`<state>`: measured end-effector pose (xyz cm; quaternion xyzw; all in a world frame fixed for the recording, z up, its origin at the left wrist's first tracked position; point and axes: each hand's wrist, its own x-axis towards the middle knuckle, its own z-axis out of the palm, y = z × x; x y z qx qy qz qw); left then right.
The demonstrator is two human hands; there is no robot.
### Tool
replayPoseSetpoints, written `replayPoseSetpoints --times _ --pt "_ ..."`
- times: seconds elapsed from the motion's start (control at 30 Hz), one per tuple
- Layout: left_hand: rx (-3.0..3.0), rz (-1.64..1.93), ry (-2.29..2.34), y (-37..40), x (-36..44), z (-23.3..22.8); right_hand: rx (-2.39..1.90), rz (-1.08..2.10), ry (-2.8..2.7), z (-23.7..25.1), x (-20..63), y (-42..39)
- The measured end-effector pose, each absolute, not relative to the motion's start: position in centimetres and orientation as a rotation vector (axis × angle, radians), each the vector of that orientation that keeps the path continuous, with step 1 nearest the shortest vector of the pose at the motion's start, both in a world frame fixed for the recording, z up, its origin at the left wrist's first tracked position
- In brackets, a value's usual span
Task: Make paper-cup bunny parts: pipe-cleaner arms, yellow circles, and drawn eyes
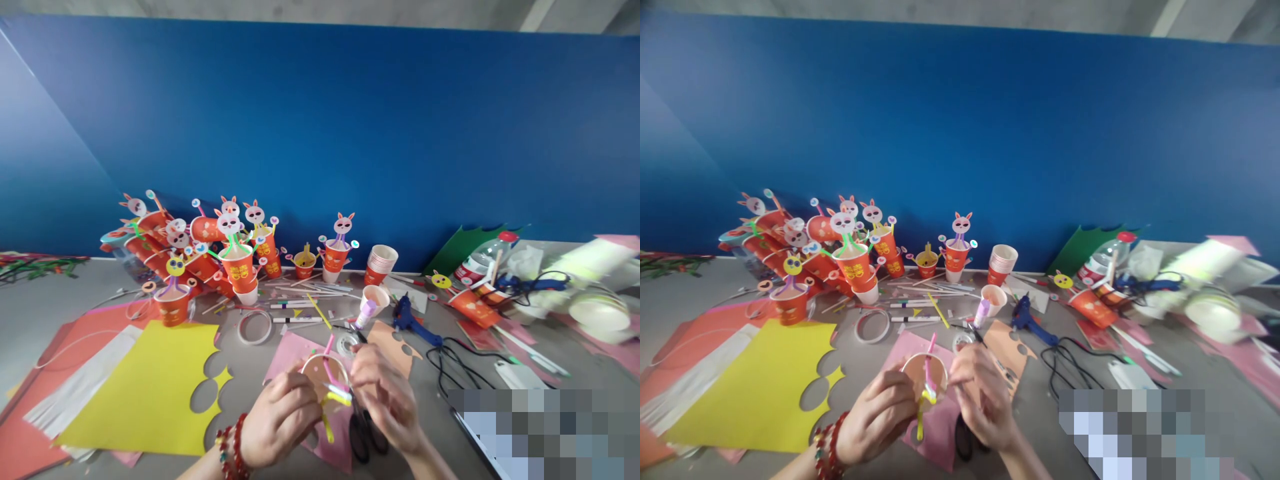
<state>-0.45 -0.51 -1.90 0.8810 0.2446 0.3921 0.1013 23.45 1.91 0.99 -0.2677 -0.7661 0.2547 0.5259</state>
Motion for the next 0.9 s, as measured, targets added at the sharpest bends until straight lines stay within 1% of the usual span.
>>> replayPoseSetpoints --times 0.13,0.23,0.3,0.47,0.67,0.9 --pt "2.609 1.284 0.663 -0.8 -0.1 -1.4 -0.912 0.739 -1.738 1.6 23.5 2.3" --pt "2.607 1.212 0.606 -0.7 0.1 -0.8 -0.937 0.863 -1.779 2.2 22.9 2.4" --pt "2.597 1.184 0.595 -0.7 0.2 -0.5 -0.924 0.894 -1.816 2.7 22.5 2.3" --pt "2.614 1.161 0.561 -0.7 0.3 -0.6 -0.933 0.836 -1.836 3.2 22.1 2.3" --pt "2.578 1.306 0.525 -0.7 0.5 -1.0 -0.902 0.727 -1.825 2.0 22.0 2.6" --pt "2.497 1.252 0.544 -0.2 0.7 -1.0 -0.960 0.745 -1.809 0.8 21.8 3.2"
